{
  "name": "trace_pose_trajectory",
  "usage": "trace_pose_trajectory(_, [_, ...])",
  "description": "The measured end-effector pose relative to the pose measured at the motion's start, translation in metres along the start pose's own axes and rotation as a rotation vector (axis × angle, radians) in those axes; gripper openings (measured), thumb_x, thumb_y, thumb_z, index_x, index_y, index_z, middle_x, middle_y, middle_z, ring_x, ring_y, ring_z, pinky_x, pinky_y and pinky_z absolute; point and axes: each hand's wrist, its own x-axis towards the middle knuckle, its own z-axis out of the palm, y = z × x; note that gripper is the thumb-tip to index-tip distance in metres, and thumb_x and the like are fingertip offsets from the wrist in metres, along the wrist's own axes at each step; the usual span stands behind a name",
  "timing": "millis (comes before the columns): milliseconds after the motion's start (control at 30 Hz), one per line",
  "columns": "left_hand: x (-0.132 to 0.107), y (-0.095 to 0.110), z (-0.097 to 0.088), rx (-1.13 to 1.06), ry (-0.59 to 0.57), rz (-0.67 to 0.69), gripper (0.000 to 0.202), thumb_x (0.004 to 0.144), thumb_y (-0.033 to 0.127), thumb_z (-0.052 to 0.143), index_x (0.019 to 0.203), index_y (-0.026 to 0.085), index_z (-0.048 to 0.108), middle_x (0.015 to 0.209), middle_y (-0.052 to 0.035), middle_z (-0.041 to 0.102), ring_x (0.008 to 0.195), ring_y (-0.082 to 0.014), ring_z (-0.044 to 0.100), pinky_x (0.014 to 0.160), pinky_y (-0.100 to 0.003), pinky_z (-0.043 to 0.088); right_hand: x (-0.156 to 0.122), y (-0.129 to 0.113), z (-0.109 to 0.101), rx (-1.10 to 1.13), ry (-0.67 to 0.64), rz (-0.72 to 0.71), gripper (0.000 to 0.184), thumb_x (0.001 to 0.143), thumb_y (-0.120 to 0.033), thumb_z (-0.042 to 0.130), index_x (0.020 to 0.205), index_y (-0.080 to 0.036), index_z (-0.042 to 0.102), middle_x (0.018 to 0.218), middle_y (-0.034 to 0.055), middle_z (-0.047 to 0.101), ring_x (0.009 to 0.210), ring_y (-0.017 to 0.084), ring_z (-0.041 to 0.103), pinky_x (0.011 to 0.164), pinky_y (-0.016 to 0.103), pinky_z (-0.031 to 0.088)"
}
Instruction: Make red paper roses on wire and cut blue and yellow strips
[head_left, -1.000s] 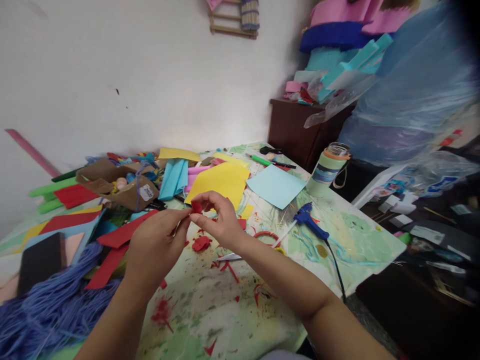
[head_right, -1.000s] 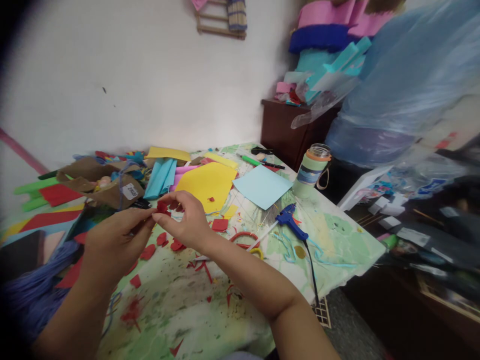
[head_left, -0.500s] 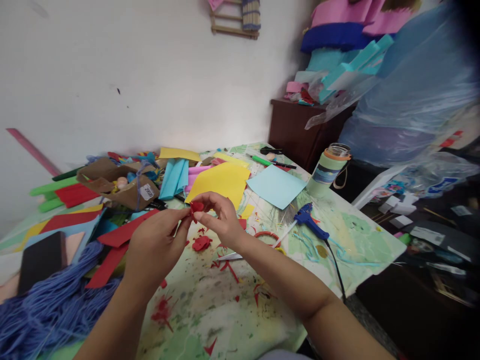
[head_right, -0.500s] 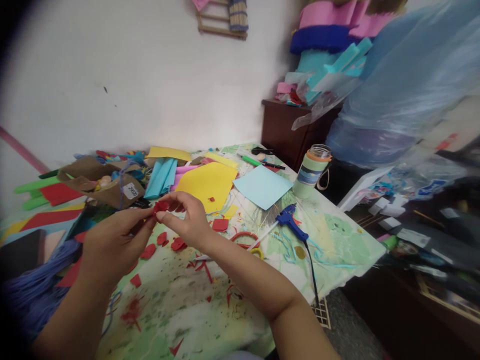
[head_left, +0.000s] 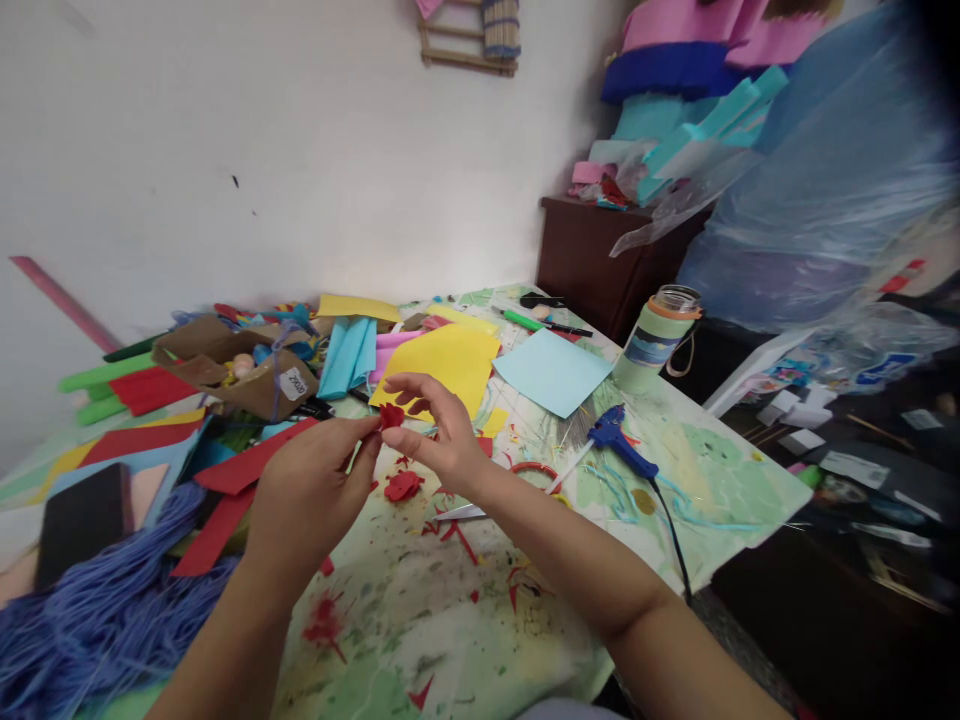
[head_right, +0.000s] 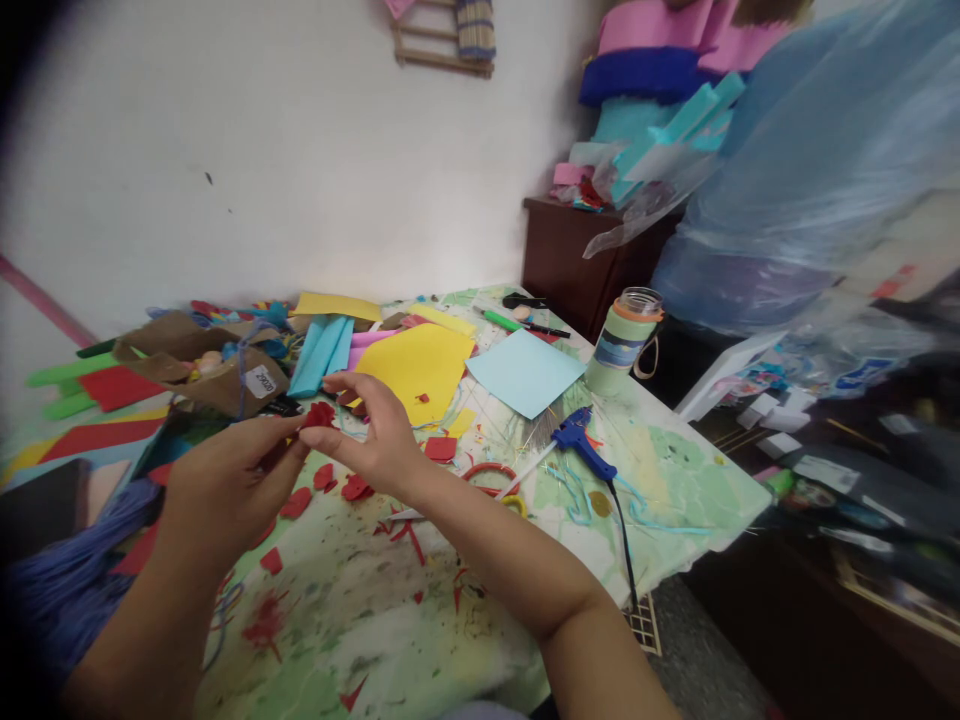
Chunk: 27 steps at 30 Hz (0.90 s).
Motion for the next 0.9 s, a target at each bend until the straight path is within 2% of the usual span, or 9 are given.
trace_pose_trajectory(100, [-0.002,-0.002,0.0,-0.013,-0.015,0.008,0.02,0.09,0.027,0.051,0.096,0.021,0.069,0.083,-0.0052,0.074,0.073,-0.0202,0.069,0.063,-0.03,0.049,0.0,-0.001,0.0,-0.141,-0.078,-0.032,0.052,0.079,-0.045,0.072,0.122,-0.023,0.052,0.122,0.0097,0.062,0.11,0.023,0.061,0.094,0.04,0.05])
trace_pose_trajectory(167, [-0.002,-0.003,0.001,-0.019,-0.023,0.001,0.021,0.089,0.027,0.05,0.096,0.021,0.069,0.083,-0.0052,0.074,0.074,-0.0206,0.069,0.064,-0.03,0.05,0.0,0.0,0.002,-0.201,-0.094,-0.042,0.049,0.078,-0.043,0.073,0.119,-0.023,0.055,0.117,0.0088,0.064,0.109,0.023,0.061,0.094,0.04,0.05])
trace_pose_trajectory(300, [-0.002,-0.003,0.001,-0.019,-0.009,-0.031,0.022,0.09,0.029,0.052,0.098,0.021,0.071,0.087,-0.0062,0.076,0.078,-0.0206,0.07,0.07,-0.03,0.052,0.0,0.002,0.004,-0.233,-0.045,-0.031,0.032,0.08,-0.041,0.069,0.104,-0.022,0.061,0.102,0.0056,0.068,0.096,0.02,0.064,0.088,0.037,0.052])
trace_pose_trajectory(367, [-0.002,-0.003,0.001,-0.02,-0.018,-0.047,0.023,0.091,0.031,0.053,0.098,0.021,0.072,0.088,-0.0063,0.076,0.079,-0.0204,0.07,0.07,-0.029,0.052,0.001,0.003,0.005,-0.221,-0.019,-0.025,0.029,0.08,-0.042,0.069,0.1,-0.021,0.062,0.097,0.0046,0.068,0.09,0.019,0.064,0.084,0.036,0.052])
trace_pose_trajectory(500, [-0.002,-0.003,0.002,-0.023,-0.033,-0.05,0.024,0.09,0.03,0.053,0.099,0.02,0.072,0.088,-0.0071,0.076,0.079,-0.0205,0.07,0.071,-0.029,0.051,0.001,0.002,0.004,-0.208,-0.02,-0.033,0.031,0.081,-0.045,0.068,0.099,-0.021,0.061,0.096,0.0042,0.068,0.089,0.018,0.064,0.084,0.036,0.052])
trace_pose_trajectory(600, [-0.001,-0.003,0.001,-0.05,-0.034,-0.059,0.022,0.089,0.028,0.053,0.098,0.021,0.072,0.088,-0.0064,0.076,0.078,-0.0199,0.07,0.069,-0.029,0.051,0.0,0.0,0.003,-0.201,-0.01,-0.036,0.039,0.079,-0.049,0.071,0.104,-0.021,0.06,0.101,0.0058,0.067,0.093,0.02,0.062,0.086,0.037,0.051])
trace_pose_trajectory(700, [0.001,-0.003,-0.002,-0.103,-0.025,-0.121,0.02,0.088,0.03,0.056,0.096,0.023,0.073,0.085,-0.0035,0.076,0.074,-0.0179,0.069,0.066,-0.027,0.051,0.0,-0.003,0.002,-0.174,0.012,-0.055,0.047,0.078,-0.055,0.07,0.11,-0.022,0.059,0.105,0.0069,0.065,0.095,0.02,0.061,0.087,0.037,0.052])
trace_pose_trajectory(900, [0.004,-0.004,-0.018,-0.14,0.008,-0.345,0.025,0.089,0.043,0.057,0.092,0.025,0.074,0.073,0.001,0.072,0.063,-0.0152,0.063,0.055,-0.026,0.045,-0.001,-0.007,0.0,-0.125,-0.002,-0.075,0.044,0.085,-0.058,0.062,0.108,-0.021,0.057,0.101,0.0067,0.063,0.09,0.019,0.059,0.085,0.035,0.052])
